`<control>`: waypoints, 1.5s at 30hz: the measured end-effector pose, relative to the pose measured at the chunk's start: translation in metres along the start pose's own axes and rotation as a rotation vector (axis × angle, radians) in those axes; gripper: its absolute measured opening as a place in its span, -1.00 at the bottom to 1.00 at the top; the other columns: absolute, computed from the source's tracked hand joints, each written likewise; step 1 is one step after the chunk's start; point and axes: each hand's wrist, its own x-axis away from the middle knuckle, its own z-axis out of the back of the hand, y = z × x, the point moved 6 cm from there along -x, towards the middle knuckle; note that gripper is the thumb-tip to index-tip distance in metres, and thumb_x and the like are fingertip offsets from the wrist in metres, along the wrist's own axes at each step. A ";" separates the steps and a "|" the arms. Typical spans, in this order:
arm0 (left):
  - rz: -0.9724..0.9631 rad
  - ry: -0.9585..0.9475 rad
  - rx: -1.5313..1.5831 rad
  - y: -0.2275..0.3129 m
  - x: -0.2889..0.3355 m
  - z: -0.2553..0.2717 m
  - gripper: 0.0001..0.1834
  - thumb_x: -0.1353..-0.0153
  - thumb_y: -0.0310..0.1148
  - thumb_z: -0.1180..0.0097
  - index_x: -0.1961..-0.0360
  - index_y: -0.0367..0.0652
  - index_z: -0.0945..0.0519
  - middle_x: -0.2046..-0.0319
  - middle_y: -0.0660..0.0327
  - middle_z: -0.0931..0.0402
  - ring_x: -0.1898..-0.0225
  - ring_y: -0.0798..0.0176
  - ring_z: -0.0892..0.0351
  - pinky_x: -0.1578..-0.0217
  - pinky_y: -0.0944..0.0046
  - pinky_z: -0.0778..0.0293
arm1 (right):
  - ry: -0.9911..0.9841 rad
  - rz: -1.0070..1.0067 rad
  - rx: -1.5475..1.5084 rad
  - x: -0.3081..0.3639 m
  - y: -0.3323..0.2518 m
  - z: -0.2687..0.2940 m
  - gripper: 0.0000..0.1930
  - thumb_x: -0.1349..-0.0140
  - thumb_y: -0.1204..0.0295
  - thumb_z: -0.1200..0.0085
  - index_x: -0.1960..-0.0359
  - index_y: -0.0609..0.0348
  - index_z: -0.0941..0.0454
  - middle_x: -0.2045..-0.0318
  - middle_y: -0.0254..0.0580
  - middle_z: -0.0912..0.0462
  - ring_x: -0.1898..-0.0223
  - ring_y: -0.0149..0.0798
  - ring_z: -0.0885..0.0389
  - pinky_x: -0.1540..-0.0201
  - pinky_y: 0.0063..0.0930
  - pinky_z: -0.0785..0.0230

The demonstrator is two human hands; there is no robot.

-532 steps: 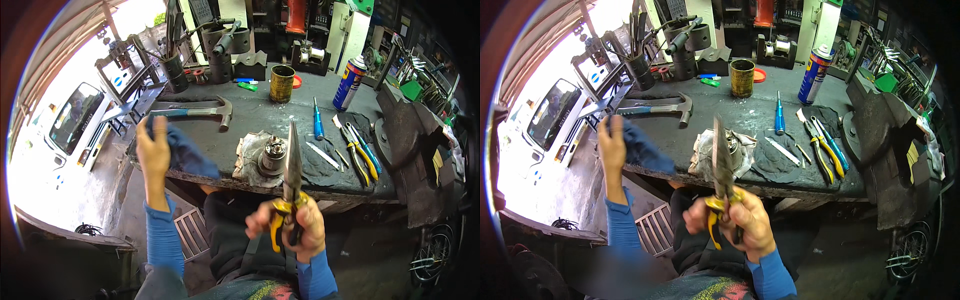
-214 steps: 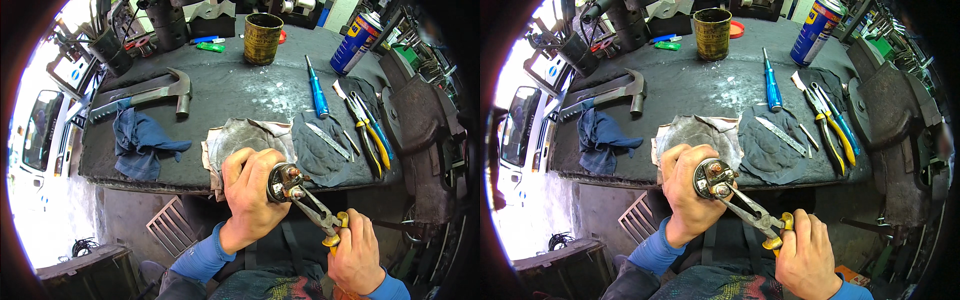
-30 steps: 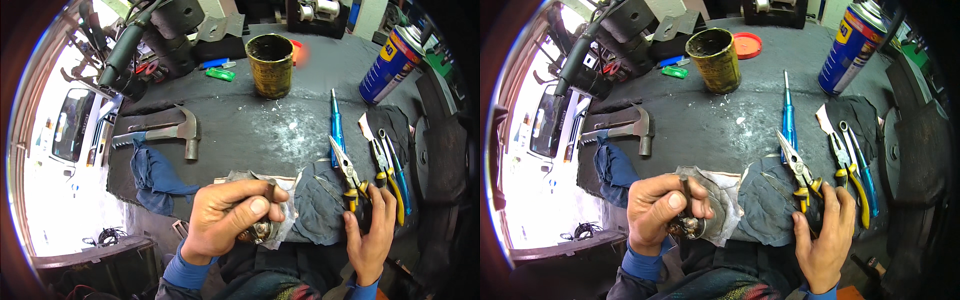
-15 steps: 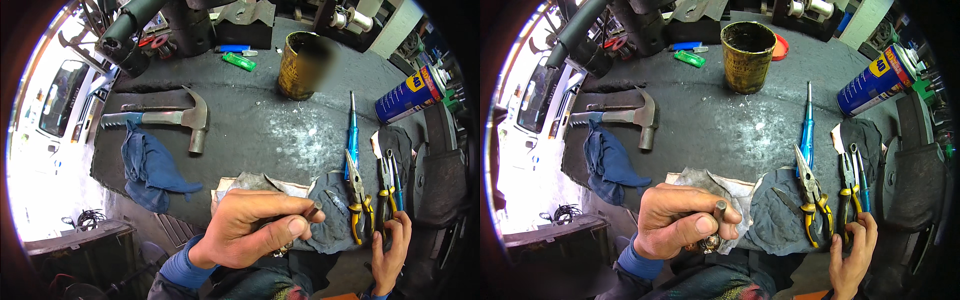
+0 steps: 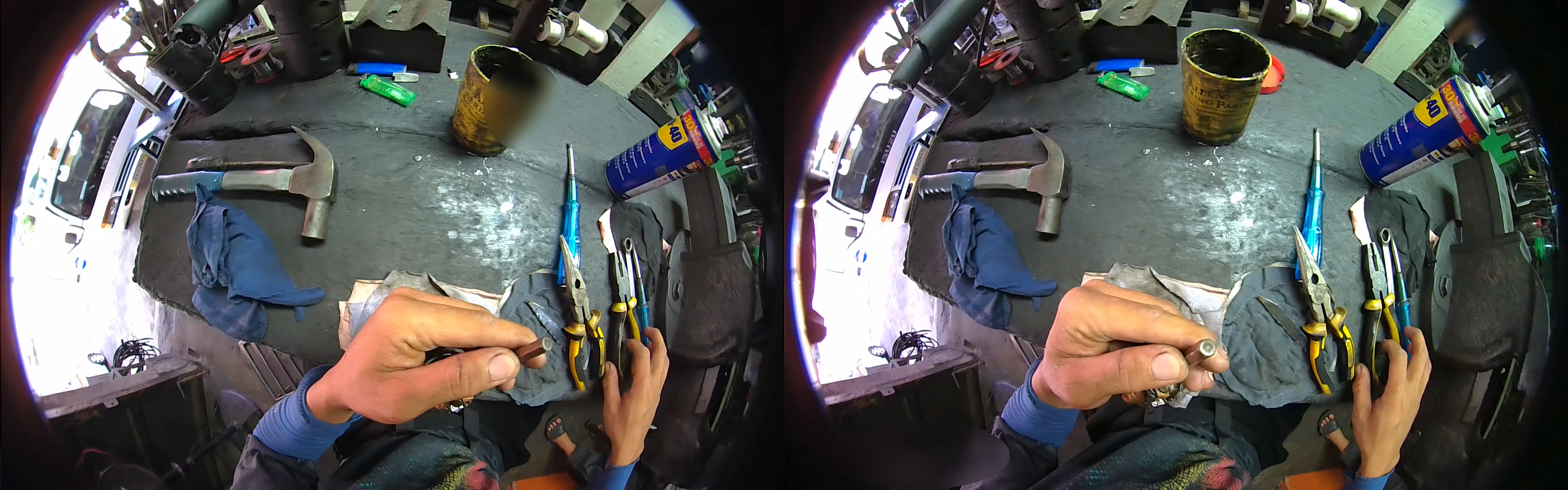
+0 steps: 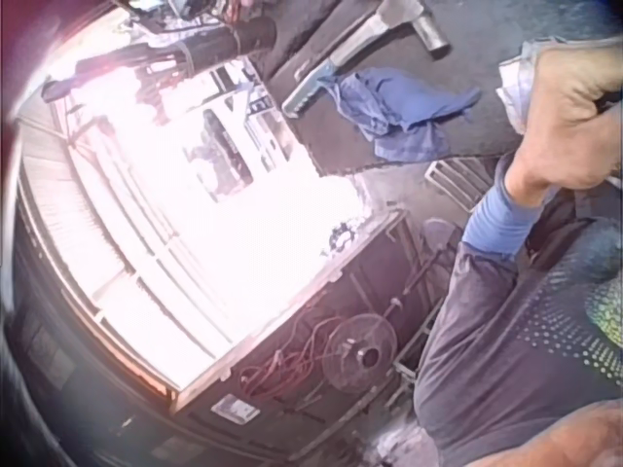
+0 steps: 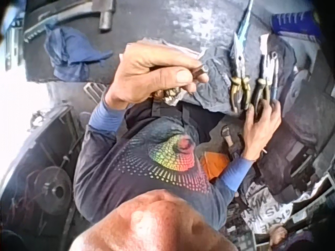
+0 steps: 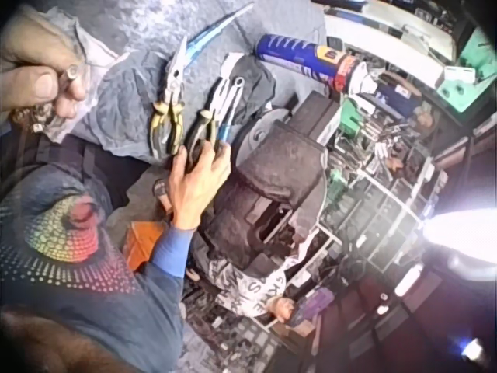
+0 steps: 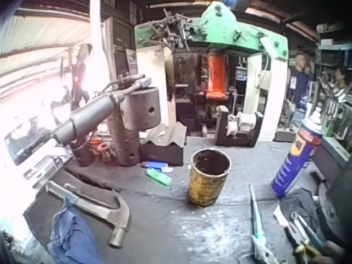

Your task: The person sprays a small cylindrical electrical component with lubricant, then uses pliers to remove and reinsert small metal pins. The person wipes the component and tools with a cloth while working at a cluttered workbench.

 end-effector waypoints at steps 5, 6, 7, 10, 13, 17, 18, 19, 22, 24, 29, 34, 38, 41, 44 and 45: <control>-0.019 -0.023 -0.003 0.001 0.001 -0.002 -0.74 -0.44 -0.43 -0.27 -0.01 -0.41 -0.77 0.16 -0.03 -0.83 0.17 0.14 -0.86 0.14 0.23 -0.69 | 0.007 0.038 0.007 -0.006 0.005 -0.003 -0.64 -0.17 0.59 -0.34 -0.01 0.26 -0.60 -0.38 0.19 -0.43 -0.36 0.28 -0.43 -0.39 0.04 -0.32; -0.022 -0.030 -0.012 0.002 0.001 -0.001 -0.74 -0.43 -0.43 -0.28 -0.01 -0.41 -0.77 0.17 -0.03 -0.84 0.17 0.15 -0.86 0.14 0.23 -0.70 | 0.038 0.064 0.009 -0.008 0.004 -0.002 -0.69 -0.13 0.59 -0.34 0.07 0.28 -0.59 -0.33 0.20 -0.46 -0.30 0.28 -0.46 -0.34 0.02 -0.36; -0.026 -0.039 -0.020 0.003 0.001 -0.002 -0.74 -0.42 -0.43 -0.28 0.00 -0.41 -0.77 0.17 -0.02 -0.84 0.18 0.16 -0.86 0.15 0.24 -0.70 | 0.030 0.073 -0.008 -0.010 0.005 -0.001 -0.70 -0.10 0.60 -0.35 0.11 0.29 -0.58 -0.30 0.19 -0.48 -0.27 0.27 -0.48 -0.32 0.02 -0.37; -0.001 -0.040 -0.008 0.002 0.001 0.000 -0.74 -0.41 -0.43 -0.29 0.00 -0.41 -0.78 0.18 0.00 -0.85 0.23 0.20 -0.86 0.19 0.26 -0.70 | 0.078 0.084 -0.070 -0.021 0.006 0.001 -0.74 0.03 0.59 -0.32 0.31 0.30 -0.50 -0.10 0.13 -0.56 -0.12 0.21 -0.51 -0.20 0.01 -0.41; 0.008 -0.027 -0.006 0.002 0.001 -0.002 -0.73 -0.40 -0.43 -0.30 0.01 -0.41 -0.78 0.20 0.01 -0.85 0.26 0.24 -0.86 0.21 0.29 -0.70 | 0.030 0.026 -0.179 -0.026 0.018 0.001 -0.76 0.05 0.58 -0.24 0.34 0.32 -0.45 0.06 0.05 -0.56 0.03 0.12 -0.53 -0.06 -0.09 -0.44; 0.012 0.044 0.026 0.003 0.001 -0.007 -0.69 -0.32 -0.40 -0.26 0.10 -0.50 -0.79 0.27 -0.10 -0.81 0.27 0.11 -0.87 0.17 0.21 -0.74 | -0.005 -0.100 -0.648 -0.021 0.054 -0.003 -0.86 -0.02 0.59 -0.05 0.38 0.40 -0.41 0.23 -0.10 -0.49 0.26 -0.25 -0.51 0.17 -0.35 -0.38; -0.003 0.027 0.002 0.005 0.000 -0.008 -0.70 -0.35 -0.42 -0.25 0.10 -0.52 -0.78 0.27 -0.09 -0.82 0.26 0.11 -0.87 0.16 0.21 -0.74 | -0.017 -0.168 -0.744 -0.017 0.061 -0.003 -0.90 -0.07 0.58 -0.02 0.40 0.39 -0.43 0.24 -0.15 -0.50 0.23 -0.30 -0.53 0.14 -0.39 -0.40; -0.006 0.023 -0.006 0.004 0.001 -0.007 -0.71 -0.36 -0.42 -0.25 0.10 -0.51 -0.78 0.27 -0.09 -0.82 0.26 0.12 -0.87 0.16 0.21 -0.74 | 0.009 -0.199 -0.883 -0.013 0.061 -0.001 -0.88 -0.08 0.55 -0.03 0.39 0.40 -0.46 0.23 -0.14 -0.52 0.22 -0.28 -0.54 0.11 -0.40 -0.41; -0.032 0.025 0.001 0.001 0.004 -0.006 -0.72 -0.38 -0.44 -0.24 0.09 -0.51 -0.77 0.26 -0.10 -0.82 0.24 0.12 -0.87 0.15 0.20 -0.75 | 0.115 -0.222 -1.229 0.011 0.051 0.015 -0.69 -0.13 0.34 -0.11 0.29 0.45 -0.59 0.12 -0.06 -0.58 0.19 -0.23 -0.57 -0.02 -0.41 -0.44; -0.093 0.001 0.015 0.000 0.006 -0.005 -0.74 -0.45 -0.44 -0.25 0.01 -0.44 -0.77 0.19 0.00 -0.83 0.22 0.23 -0.86 0.15 0.28 -0.73 | 0.295 -0.215 -1.478 0.041 0.059 0.025 -0.52 -0.19 0.15 -0.15 0.11 0.42 -0.59 0.06 -0.04 -0.56 -0.15 -0.08 -0.56 -0.18 -0.22 -0.38; -0.055 0.031 0.038 -0.003 0.008 -0.008 -0.76 -0.49 -0.44 -0.25 -0.01 -0.38 -0.79 0.23 0.09 -0.84 0.22 0.32 -0.84 0.16 0.33 -0.69 | 0.222 0.340 -1.959 0.074 0.043 0.032 -0.66 -0.38 0.10 -0.10 0.19 0.15 -0.44 -0.60 0.40 -0.12 -0.69 0.36 0.11 -0.59 0.23 0.02; 0.035 0.032 -0.034 -0.006 0.009 -0.007 -0.69 -0.48 -0.43 -0.25 -0.07 -0.51 -0.73 0.15 -0.09 -0.80 0.17 0.14 -0.86 0.05 0.18 -0.79 | 0.373 0.145 -1.997 0.058 0.027 0.005 -0.67 -0.29 0.10 -0.22 0.37 0.11 -0.51 -0.65 0.38 0.01 -0.68 0.46 0.12 -0.61 0.42 0.08; 0.044 0.040 0.022 -0.008 0.009 -0.007 -0.68 -0.49 -0.41 -0.26 -0.07 -0.50 -0.73 0.13 -0.08 -0.80 0.16 0.12 -0.86 0.05 0.18 -0.79 | 0.372 0.333 -2.141 0.045 0.022 0.013 -0.59 -0.34 0.01 -0.29 0.42 0.01 -0.47 -0.70 0.36 0.18 -0.68 0.54 0.22 -0.60 0.49 0.08; 0.030 0.048 0.057 -0.011 0.009 -0.007 -0.68 -0.49 -0.39 -0.27 -0.06 -0.49 -0.73 0.13 -0.07 -0.80 0.16 0.13 -0.86 0.05 0.17 -0.78 | 0.323 0.376 -2.235 0.037 0.019 0.008 -0.57 -0.38 -0.02 -0.30 0.43 -0.01 -0.44 -0.71 0.36 0.29 -0.67 0.59 0.24 -0.59 0.55 0.06; 0.009 0.049 0.082 -0.009 0.009 -0.010 -0.71 -0.51 -0.38 -0.27 -0.03 -0.45 -0.76 0.21 0.05 -0.80 0.20 0.27 -0.78 0.10 0.25 -0.71 | 0.252 0.404 -2.362 0.021 0.008 0.004 -0.62 -0.48 0.05 -0.23 0.35 0.01 -0.43 -0.70 0.38 0.36 -0.66 0.63 0.35 -0.57 0.68 0.20; 0.003 0.048 0.092 -0.008 0.009 -0.011 -0.71 -0.52 -0.37 -0.26 -0.02 -0.43 -0.78 0.24 0.10 -0.79 0.22 0.34 -0.74 0.13 0.30 -0.67 | 0.226 0.400 -2.410 0.017 0.003 0.006 -0.63 -0.49 0.07 -0.22 0.34 0.02 -0.43 -0.70 0.38 0.38 -0.66 0.63 0.41 -0.57 0.71 0.24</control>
